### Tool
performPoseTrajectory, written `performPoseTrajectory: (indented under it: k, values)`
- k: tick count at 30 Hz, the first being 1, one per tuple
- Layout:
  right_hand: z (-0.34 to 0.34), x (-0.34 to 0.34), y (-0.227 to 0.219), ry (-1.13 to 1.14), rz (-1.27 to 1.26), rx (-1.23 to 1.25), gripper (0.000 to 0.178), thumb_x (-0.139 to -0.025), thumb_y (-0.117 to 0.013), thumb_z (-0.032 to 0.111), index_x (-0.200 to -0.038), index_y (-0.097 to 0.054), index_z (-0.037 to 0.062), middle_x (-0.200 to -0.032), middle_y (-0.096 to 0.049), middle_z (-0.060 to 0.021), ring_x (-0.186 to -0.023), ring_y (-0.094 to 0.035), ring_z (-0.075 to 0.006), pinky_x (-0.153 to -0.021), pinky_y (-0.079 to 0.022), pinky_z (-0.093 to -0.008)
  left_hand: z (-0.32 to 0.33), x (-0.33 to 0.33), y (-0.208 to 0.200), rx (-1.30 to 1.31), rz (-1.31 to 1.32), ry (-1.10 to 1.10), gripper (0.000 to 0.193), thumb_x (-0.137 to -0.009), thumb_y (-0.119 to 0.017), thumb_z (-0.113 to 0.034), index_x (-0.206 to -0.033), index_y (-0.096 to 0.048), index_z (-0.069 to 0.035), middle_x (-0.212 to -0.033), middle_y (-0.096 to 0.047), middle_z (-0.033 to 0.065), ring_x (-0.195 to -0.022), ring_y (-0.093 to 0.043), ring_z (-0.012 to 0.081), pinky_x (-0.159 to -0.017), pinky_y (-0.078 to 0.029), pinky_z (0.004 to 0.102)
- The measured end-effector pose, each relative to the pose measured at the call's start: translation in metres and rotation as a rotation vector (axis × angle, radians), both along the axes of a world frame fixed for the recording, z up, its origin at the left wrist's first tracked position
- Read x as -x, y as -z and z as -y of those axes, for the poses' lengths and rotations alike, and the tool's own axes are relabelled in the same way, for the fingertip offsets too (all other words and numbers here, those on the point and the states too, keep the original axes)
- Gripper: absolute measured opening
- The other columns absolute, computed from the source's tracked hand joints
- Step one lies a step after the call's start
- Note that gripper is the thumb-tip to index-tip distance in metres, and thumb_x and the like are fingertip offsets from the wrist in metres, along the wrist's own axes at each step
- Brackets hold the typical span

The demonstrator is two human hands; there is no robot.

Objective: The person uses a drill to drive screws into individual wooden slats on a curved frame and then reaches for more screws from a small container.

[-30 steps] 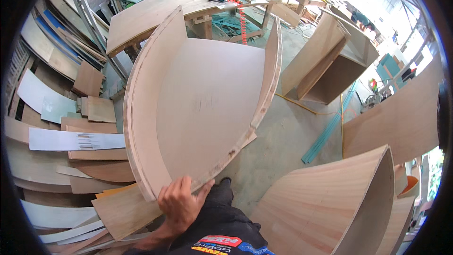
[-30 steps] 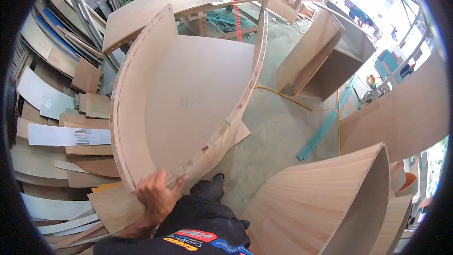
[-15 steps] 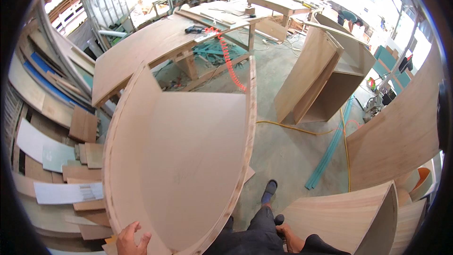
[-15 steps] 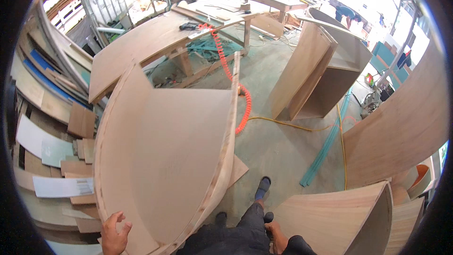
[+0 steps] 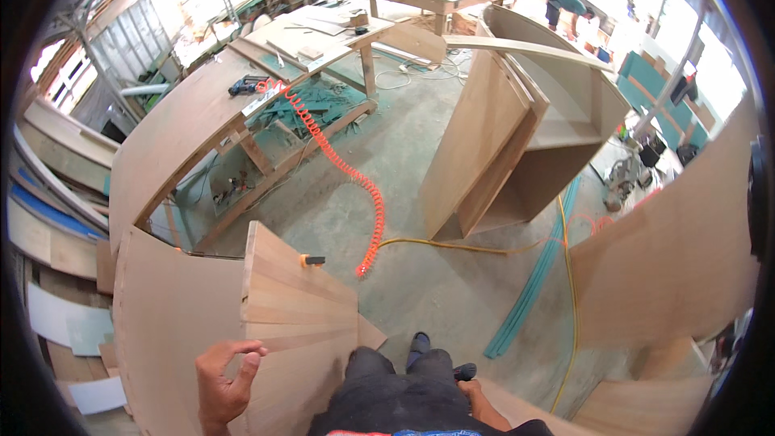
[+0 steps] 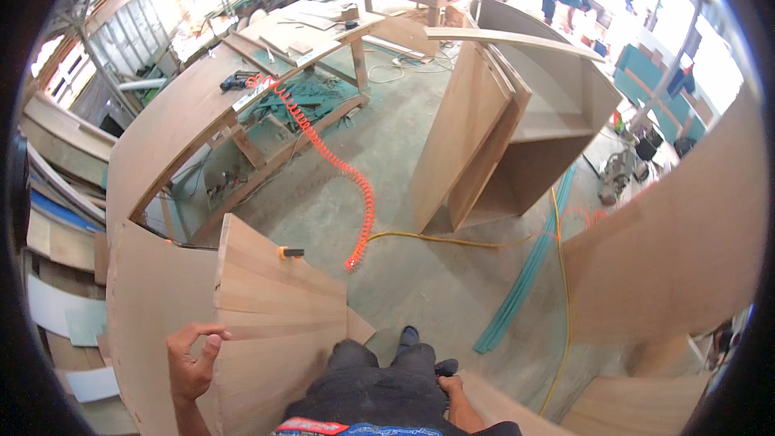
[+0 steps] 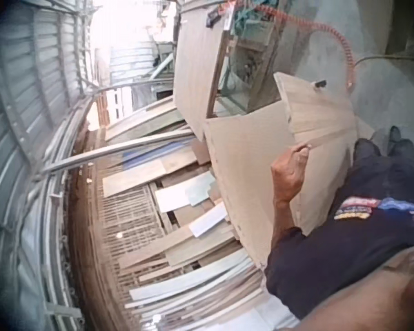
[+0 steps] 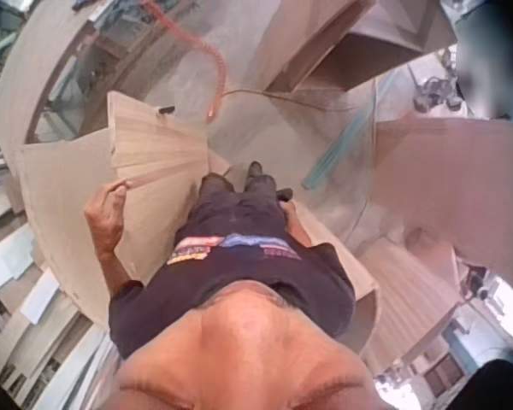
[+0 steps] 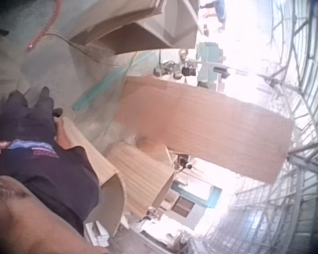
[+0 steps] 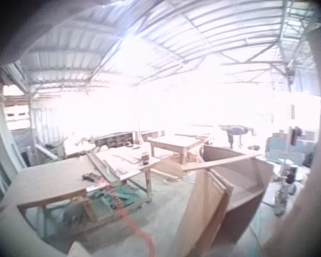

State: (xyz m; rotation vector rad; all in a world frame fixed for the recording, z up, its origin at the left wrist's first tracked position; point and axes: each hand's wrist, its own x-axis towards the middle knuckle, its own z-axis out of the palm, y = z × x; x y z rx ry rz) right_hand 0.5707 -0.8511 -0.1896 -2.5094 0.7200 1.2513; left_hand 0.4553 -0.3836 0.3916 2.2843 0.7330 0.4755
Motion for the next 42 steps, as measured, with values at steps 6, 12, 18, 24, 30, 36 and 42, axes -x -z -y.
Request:
performPoseTrajectory:
  k: [6,12,18,24,30,36,42]
  values:
    - [-0.033,-0.171,-0.01,-0.275,-0.156,-0.003,0.045,-0.056,-0.076,0.03,-0.09,-0.072,0.0002,-0.103,-0.069,-0.019,-0.098,-0.067,-0.0303,-0.084,-0.052,-0.037,0.007,-0.128,0.053,0.318,0.02,-0.076,0.014,-0.087,-0.064,-0.013,-0.092,-0.068,-0.001,-0.081,-0.07,0.0125,-0.077,-0.067,0.0262,-0.074,-0.051,0.0335]
    - [-0.126,-0.318,-0.06,-0.53,-0.131,0.014,0.047,-0.063,-0.071,0.034,-0.094,-0.071,-0.0002,-0.102,-0.068,-0.0213,-0.099,-0.065,-0.034,-0.085,-0.051,-0.0383,-0.062,-0.297,0.106,0.087,0.011,0.196,0.022,-0.087,-0.066,-0.023,-0.097,-0.068,-0.004,-0.089,-0.069,0.0144,-0.081,-0.065,0.0322,-0.075,-0.05,0.0398]
    - [-0.21,-0.42,-0.048,-0.318,0.003,-0.103,0.048,-0.064,-0.07,0.036,-0.095,-0.071,-0.0007,-0.103,-0.068,-0.022,-0.104,-0.064,-0.0357,-0.087,-0.05,-0.0401,-0.191,-0.455,0.175,0.172,-0.144,0.147,0.032,-0.089,-0.061,-0.032,-0.103,-0.066,-0.004,-0.092,-0.068,0.017,-0.084,-0.064,0.0355,-0.077,-0.049,0.0435]
    - [-0.353,-0.578,-0.062,-0.225,0.046,-0.133,0.048,-0.064,-0.071,0.035,-0.097,-0.07,-0.0007,-0.104,-0.068,-0.022,-0.104,-0.064,-0.0352,-0.088,-0.049,-0.0401,-0.341,-0.631,0.204,0.266,-0.278,0.24,0.033,-0.089,-0.061,-0.032,-0.104,-0.067,-0.003,-0.098,-0.069,0.017,-0.092,-0.065,0.0327,-0.079,-0.05,0.0398]
    - [-0.494,-0.706,-0.055,-0.182,0.048,-0.2,0.049,-0.064,-0.072,0.034,-0.099,-0.069,-0.0008,-0.104,-0.068,-0.0219,-0.105,-0.064,-0.0347,-0.088,-0.049,-0.04,-0.482,-0.921,0.255,0.69,0.189,0.152,0.028,-0.092,-0.055,-0.025,-0.078,-0.063,-0.001,-0.077,-0.066,0.006,-0.071,-0.062,0.0139,-0.065,-0.048,0.0287]
    - [-0.613,-0.847,-0.023,-0.126,0.089,-0.237,0.05,-0.064,-0.073,0.034,-0.101,-0.069,-0.0009,-0.105,-0.068,-0.0218,-0.105,-0.064,-0.0342,-0.088,-0.049,-0.04,-0.622,-1.171,0.299,1.281,0.572,-0.062,0.021,-0.086,-0.049,-0.01,-0.073,-0.063,-0.002,-0.071,-0.063,0.0087,-0.065,-0.06,0.0155,-0.06,-0.049,0.0274]
    - [-0.695,-0.975,-0.053,-0.07,0.109,-0.243,0.052,-0.065,-0.073,0.033,-0.103,-0.068,-0.001,-0.105,-0.068,-0.0217,-0.106,-0.064,-0.0337,-0.089,-0.049,-0.0399,-0.876,-1.347,0.323,0.756,0.677,-0.288,0.021,-0.087,-0.05,-0.02,-0.075,-0.063,-0.007,-0.063,-0.058,0.0026,-0.052,-0.054,0.0133,-0.047,-0.043,0.0281]
